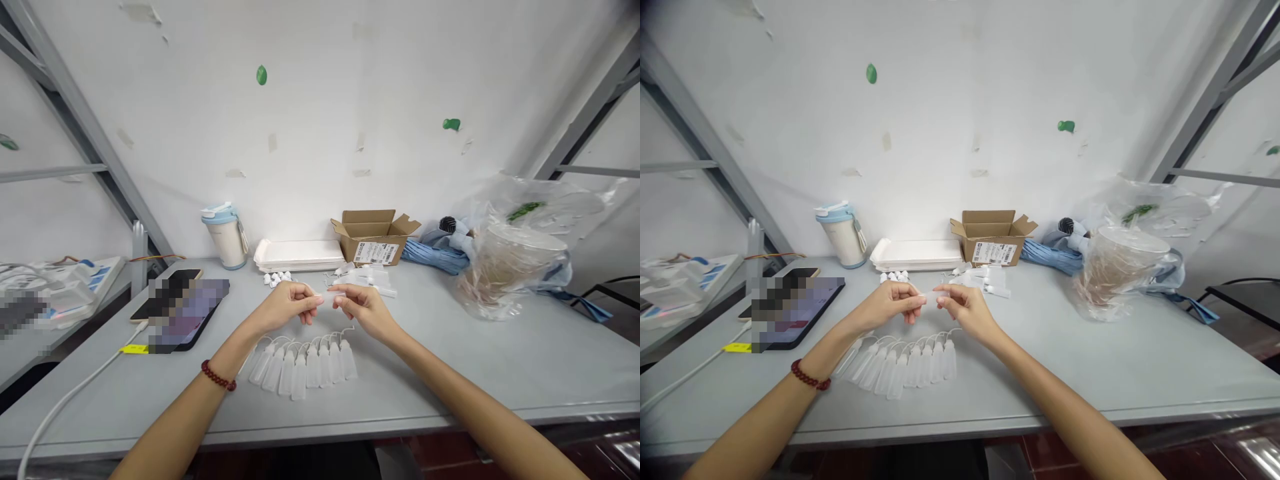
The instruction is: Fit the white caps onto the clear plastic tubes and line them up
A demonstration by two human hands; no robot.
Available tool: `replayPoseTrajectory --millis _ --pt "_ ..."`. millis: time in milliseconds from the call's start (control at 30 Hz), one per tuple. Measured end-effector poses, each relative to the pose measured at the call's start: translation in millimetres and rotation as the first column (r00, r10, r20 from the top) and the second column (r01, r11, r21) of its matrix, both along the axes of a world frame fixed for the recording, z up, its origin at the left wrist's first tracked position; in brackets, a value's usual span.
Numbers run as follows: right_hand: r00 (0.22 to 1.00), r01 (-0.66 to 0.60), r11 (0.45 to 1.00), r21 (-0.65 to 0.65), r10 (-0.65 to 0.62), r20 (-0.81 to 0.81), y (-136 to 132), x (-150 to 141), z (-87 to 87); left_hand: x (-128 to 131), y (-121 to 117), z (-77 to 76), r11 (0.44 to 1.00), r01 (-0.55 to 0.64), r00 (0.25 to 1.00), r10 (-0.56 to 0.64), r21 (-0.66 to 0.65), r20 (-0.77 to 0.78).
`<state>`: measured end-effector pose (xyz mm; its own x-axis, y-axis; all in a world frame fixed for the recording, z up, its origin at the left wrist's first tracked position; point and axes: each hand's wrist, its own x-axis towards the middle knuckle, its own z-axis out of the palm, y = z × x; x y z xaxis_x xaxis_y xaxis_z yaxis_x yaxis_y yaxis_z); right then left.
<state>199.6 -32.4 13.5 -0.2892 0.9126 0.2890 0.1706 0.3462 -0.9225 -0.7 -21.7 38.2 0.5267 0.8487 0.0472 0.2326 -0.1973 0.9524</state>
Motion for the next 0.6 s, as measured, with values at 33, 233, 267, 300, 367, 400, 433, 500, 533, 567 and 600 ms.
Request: replayPoseTrajectory --millis 33,233,267,300,367,400,433,500,533,567,600 --pt "1.000 0.007 1.000 -0.005 -0.007 0.004 0.0 -0.5 -0.2 -0.4 0.4 0.5 1.000 -0.009 1.000 0.009 -0.001 0.008" --pt "0.999 0.029 0.999 -0.024 -0.030 -0.013 -0.9 -1.8 0.6 -2.8 2.7 -0.5 0.997 0.003 1.000 -0.004 -0.080 -0.011" --pt "1.000 0.025 0.999 -0.029 -0.025 -0.013 -1.1 -1.8 0.8 -3.1 2.3 0.0 0.996 0.011 1.000 -0.013 -0.090 -0.011" --pt "1.000 0.019 0.999 -0.034 -0.020 -0.013 -1.4 -1.8 1.0 -3.4 1.8 0.8 0.996 0.022 1.000 -0.023 -0.089 -0.010" --pt "1.000 0.020 0.999 -0.030 -0.020 -0.014 -1.6 -1.9 0.5 -3.6 0.4 2.6 0.997 0.044 0.999 -0.045 -0.070 -0.012" --pt "1.000 0.024 0.999 -0.024 -0.024 -0.012 -1.6 -1.9 0.0 -3.4 -0.3 3.5 0.997 0.048 0.999 -0.049 -0.055 -0.016" --pt "0.999 0.032 0.999 -0.016 -0.032 -0.006 -1.6 -1.9 -0.6 -3.1 -1.0 4.0 0.998 0.045 0.999 -0.045 -0.036 -0.020" --pt "0.999 0.052 0.999 -0.006 -0.052 0.006 -1.5 -1.9 -1.6 -2.1 -1.6 3.9 1.000 0.015 1.000 -0.015 -0.001 -0.016" --pt "0.998 0.062 0.998 -0.006 -0.062 0.008 -1.5 -1.9 -1.8 -1.7 -1.5 3.3 1.000 -0.004 1.000 0.004 0.009 -0.007" --pt "0.998 0.070 0.997 -0.010 -0.070 0.007 -1.5 -2.0 -1.9 -1.3 -1.2 2.3 1.000 -0.022 1.000 0.022 0.017 0.005" --pt "0.997 0.077 0.997 -0.019 -0.077 0.001 -1.6 -2.2 -1.7 -1.1 -0.7 1.0 0.999 -0.036 0.999 0.036 0.018 0.018"
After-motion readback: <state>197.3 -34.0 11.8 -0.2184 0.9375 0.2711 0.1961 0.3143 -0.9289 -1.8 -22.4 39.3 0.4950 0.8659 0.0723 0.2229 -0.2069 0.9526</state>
